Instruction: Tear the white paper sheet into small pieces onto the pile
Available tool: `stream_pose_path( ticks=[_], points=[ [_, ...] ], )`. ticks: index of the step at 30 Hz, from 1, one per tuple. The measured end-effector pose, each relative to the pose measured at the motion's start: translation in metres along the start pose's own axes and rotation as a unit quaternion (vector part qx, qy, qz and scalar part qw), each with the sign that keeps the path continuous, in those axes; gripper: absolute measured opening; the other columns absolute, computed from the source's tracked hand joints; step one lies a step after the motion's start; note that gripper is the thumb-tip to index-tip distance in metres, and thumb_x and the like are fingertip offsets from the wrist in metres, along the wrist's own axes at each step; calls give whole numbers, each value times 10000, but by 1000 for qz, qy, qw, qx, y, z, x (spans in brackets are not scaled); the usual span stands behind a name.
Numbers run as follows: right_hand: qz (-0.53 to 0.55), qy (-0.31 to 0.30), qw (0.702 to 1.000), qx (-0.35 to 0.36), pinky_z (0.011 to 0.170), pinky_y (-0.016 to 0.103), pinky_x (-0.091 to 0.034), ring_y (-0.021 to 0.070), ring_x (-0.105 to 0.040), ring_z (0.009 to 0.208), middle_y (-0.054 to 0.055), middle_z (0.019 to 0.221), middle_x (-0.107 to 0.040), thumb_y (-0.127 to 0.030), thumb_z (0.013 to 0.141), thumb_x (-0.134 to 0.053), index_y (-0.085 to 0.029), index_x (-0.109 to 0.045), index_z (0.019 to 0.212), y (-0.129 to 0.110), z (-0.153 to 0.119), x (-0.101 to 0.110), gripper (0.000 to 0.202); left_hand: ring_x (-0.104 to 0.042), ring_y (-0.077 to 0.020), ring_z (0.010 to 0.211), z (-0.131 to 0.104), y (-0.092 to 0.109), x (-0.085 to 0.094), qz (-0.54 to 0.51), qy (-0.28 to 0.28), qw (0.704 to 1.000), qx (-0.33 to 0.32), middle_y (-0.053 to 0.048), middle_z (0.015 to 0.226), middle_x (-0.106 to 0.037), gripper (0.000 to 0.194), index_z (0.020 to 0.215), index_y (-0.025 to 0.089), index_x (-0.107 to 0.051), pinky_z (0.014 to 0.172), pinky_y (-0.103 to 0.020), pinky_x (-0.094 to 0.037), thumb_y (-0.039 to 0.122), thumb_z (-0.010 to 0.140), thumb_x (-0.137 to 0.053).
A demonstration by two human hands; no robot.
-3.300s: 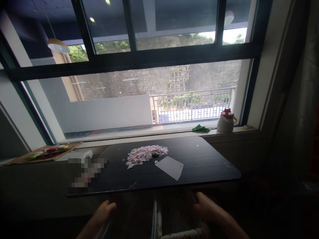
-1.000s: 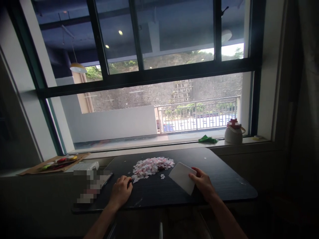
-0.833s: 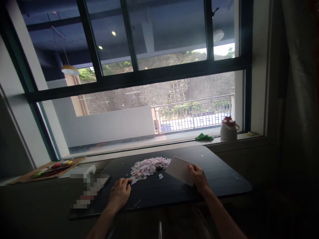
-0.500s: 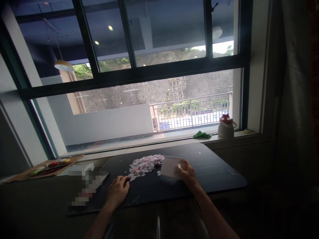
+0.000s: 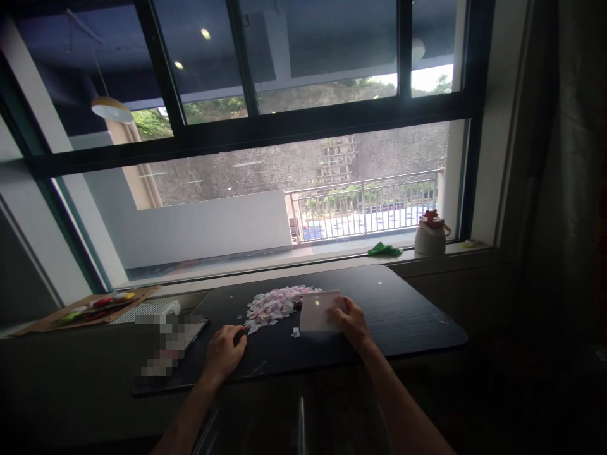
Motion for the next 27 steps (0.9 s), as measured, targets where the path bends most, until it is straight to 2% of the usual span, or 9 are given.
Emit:
stream_pose_path(
  ticks=[4,6,9,12,14,17,20,22,27],
  points=[
    [-34,22,999,2,658,307,-546,237,-672,782,66,853,-706,-325,644,-572,-160,-610,952,-1,1,0,352,-568,-227,1026,7,20,7,-47,0,999,-28,-48,1026,-679,229,929,219,-686,952,-403,-373,180,799,-501],
    [-42,46,998,0,673,306,-544,239,-670,799,72,868,-706,-344,659,-571,-159,-608,965,-1,1,1,360,-563,-227,1046,12,45,8,-86,-42,991,-89,-45,1015,-692,210,898,223,-697,990,-417,-335,203,801,-512],
    [-54,42,998,4,673,306,-541,240,-671,804,60,869,-712,-346,670,-563,-172,-620,965,0,2,1,347,-571,-234,1023,16,85,4,-137,-138,964,-181,-47,961,-703,190,875,221,-713,1014,-429,-308,254,767,-561],
    [-58,33,998,10,649,301,-538,237,-671,795,60,877,-712,-345,679,-552,-176,-624,960,3,3,1,336,-596,-241,932,19,106,-2,-175,-191,952,-165,-47,836,-701,126,750,203,-716,979,-429,-349,231,677,-617],
    [-58,35,998,12,639,295,-534,234,-668,794,64,882,-709,-342,681,-547,-170,-621,959,4,3,0,335,-613,-224,855,22,106,-5,-199,-201,949,-142,-48,789,-697,109,692,183,-698,902,-396,-416,201,666,-593],
    [-59,40,997,15,650,291,-527,229,-660,789,68,872,-702,-331,673,-545,-160,-616,953,5,4,-1,336,-624,-171,733,30,93,-6,-249,-208,939,-113,-42,749,-695,164,729,158,-675,751,-311,-484,213,727,-521],
    [-56,41,997,15,670,290,-520,224,-651,793,71,879,-694,-329,665,-562,-156,-615,954,3,4,-2,341,-615,-140,666,36,76,-6,-350,-210,911,-54,-40,723,-689,163,751,134,-651,679,-270,-499,227,742,-518],
    [-59,45,997,15,678,290,-515,225,-644,805,65,879,-694,-330,659,-575,-160,-621,941,1,3,-2,332,-616,-140,662,38,69,-7,-379,-211,901,-32,-35,717,-686,153,780,128,-652,662,-268,-504,226,724,-548],
    [-63,50,997,15,667,288,-506,215,-639,766,46,827,-693,-323,650,-581,-165,-627,911,-2,2,-2,309,-633,-171,809,36,67,-11,-361,-203,909,-43,-41,829,-689,251,892,141,-690,755,-289,-511,161,656,-606]
  ],
)
Point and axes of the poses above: each hand's wrist, its own z-axis towards the middle knuckle, its own x-axis out of the back of the hand, y = z × x, the point moved 1 cm from there along z, towards the middle knuckle
